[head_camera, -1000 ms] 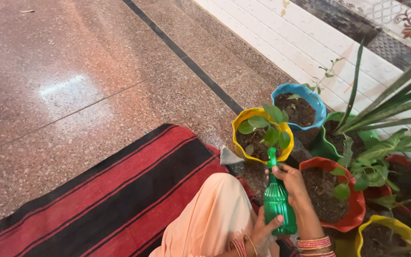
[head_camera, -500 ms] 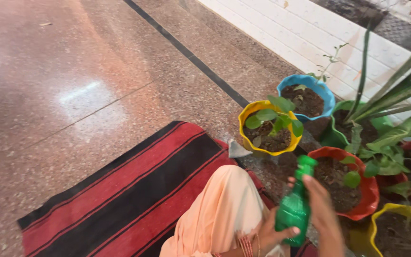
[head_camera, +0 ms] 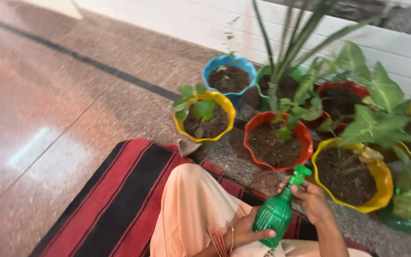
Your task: The person sits on a mat and uses a green spray bottle to mist several potted plants arranged on the floor. They move the bottle from pot to pot, spraying the leaves and soil of each plant in a repetitive sequence.
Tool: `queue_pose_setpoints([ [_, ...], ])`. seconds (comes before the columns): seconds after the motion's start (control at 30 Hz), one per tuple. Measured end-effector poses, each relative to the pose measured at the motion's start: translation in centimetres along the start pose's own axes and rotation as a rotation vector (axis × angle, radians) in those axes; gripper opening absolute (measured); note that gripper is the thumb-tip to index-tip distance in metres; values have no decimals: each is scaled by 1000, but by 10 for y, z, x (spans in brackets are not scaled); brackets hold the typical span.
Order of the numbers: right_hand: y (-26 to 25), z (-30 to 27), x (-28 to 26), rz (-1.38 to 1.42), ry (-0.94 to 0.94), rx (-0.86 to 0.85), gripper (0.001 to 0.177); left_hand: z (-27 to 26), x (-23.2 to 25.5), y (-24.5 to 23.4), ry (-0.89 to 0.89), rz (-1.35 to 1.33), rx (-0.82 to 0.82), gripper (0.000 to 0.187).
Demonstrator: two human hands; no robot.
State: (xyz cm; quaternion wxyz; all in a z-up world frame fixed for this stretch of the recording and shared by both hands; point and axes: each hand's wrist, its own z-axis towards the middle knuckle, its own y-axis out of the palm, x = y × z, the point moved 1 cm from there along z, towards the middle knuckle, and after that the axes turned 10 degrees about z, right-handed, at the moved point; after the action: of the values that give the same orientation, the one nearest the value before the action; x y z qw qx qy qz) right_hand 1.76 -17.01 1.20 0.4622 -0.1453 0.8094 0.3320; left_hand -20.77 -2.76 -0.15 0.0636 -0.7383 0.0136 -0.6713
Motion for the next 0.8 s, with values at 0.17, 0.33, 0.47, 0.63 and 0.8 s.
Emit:
queue_pose_setpoints([
  [0.17, 17, 2, 4, 265, -79, -175, 51, -2, 21, -3, -120, 112, 120, 106],
  [0.33, 8, 19, 20, 333, -71, -113, 48, 6, 16, 1, -153, 274, 205, 104],
  [0.47, 7, 19, 29, 262, -134, -53, 44, 6, 4, 3, -127, 207, 199, 96],
  [0.63, 13, 11, 19, 454, -33, -61, 43, 11, -4, 3, -122, 187, 212, 87],
  [0.8, 7, 8, 27, 264, -184, -41, 43, 10, -6, 4, -97, 156, 178, 90],
])
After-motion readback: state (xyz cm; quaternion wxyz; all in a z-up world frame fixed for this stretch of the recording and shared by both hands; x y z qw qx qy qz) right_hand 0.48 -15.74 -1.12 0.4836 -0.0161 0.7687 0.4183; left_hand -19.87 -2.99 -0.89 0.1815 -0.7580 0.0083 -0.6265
